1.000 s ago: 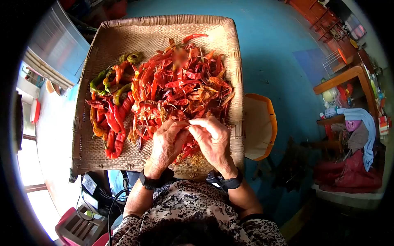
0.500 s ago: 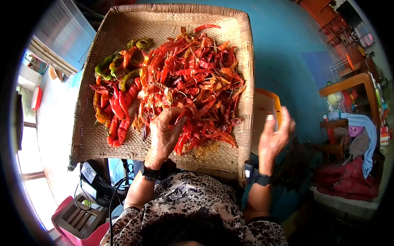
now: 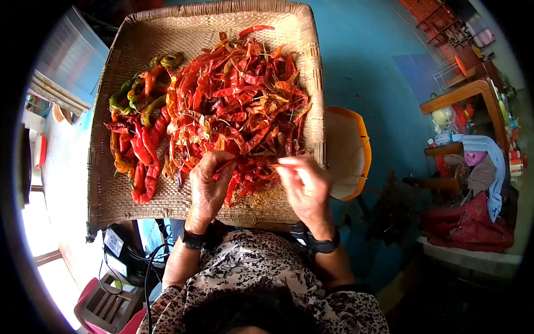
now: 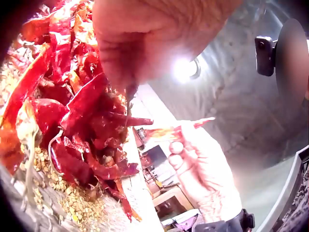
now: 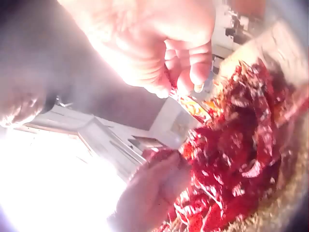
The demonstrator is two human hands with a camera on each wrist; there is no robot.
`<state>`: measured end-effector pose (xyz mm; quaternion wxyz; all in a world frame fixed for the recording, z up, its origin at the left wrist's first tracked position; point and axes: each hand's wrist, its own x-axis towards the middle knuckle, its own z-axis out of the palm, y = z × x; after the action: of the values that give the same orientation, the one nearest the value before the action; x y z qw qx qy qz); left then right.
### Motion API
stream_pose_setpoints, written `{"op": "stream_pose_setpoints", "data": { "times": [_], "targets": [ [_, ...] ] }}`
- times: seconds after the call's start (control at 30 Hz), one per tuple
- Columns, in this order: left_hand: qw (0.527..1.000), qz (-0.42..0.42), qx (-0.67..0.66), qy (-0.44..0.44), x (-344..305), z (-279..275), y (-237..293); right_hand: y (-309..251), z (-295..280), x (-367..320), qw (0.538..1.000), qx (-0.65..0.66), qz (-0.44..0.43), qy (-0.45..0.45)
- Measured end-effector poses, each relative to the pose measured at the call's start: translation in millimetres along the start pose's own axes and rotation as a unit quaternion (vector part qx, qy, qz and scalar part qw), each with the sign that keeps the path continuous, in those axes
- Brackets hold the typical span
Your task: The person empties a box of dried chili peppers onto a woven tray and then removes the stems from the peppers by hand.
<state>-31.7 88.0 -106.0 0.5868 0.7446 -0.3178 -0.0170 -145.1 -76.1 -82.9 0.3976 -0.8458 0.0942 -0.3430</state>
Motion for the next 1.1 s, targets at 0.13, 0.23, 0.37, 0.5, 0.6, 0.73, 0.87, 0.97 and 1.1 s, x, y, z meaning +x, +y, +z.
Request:
{"op": "stream_pose_setpoints", "data": {
  "times": [0.13, 0.23, 0.37, 0.5, 0.6, 0.73, 0.87, 0.97, 1.1],
  "targets": [
    [0.999, -0.023, -0.029, 0.001, -2.8, 3.5, -2.4, 1.9, -48.0, 1.5, 0.979, -0.057, 0.063, 0.187],
    [0.991, -0.064, -0.118, 0.009, -6.7, 9.3, -8.7, 19.8, -74.6, 17.2, 0.914, -0.331, 0.088, 0.218],
    [0.957, -0.152, -0.248, -0.016, -9.5, 13.9, -0.3, -2.3, -51.0, 3.2, 0.963, -0.209, 0.096, 0.142],
    [0.953, -0.161, -0.25, -0.051, -10.7, 18.3, 8.9, -19.6, 7.9, -19.7, 0.989, 0.006, 0.087, -0.12],
    [0.955, -0.147, -0.243, -0.086, -14.6, 17.7, 6.6, -12.2, 22.1, -23.0, 0.989, -0.066, 0.022, -0.134],
    [0.95, -0.134, -0.26, -0.105, -14.6, 18.2, 3.4, -10.3, 12.1, -21.8, 0.985, -0.047, 0.03, -0.16],
    [0.973, -0.088, -0.186, -0.106, -8.6, 13.4, 5.3, -12.5, -27.6, -14.3, 0.986, -0.059, 0.154, -0.024],
    [0.993, 0.048, 0.012, -0.105, -0.3, 18.2, 9.0, 23.4, -64.6, -2.0, 0.956, -0.168, 0.206, 0.125],
    [0.96, 0.179, 0.19, -0.098, 7.3, 28.0, 4.1, 27.4, -78.3, 2.2, 0.89, -0.421, 0.118, 0.128]
  ]
}}
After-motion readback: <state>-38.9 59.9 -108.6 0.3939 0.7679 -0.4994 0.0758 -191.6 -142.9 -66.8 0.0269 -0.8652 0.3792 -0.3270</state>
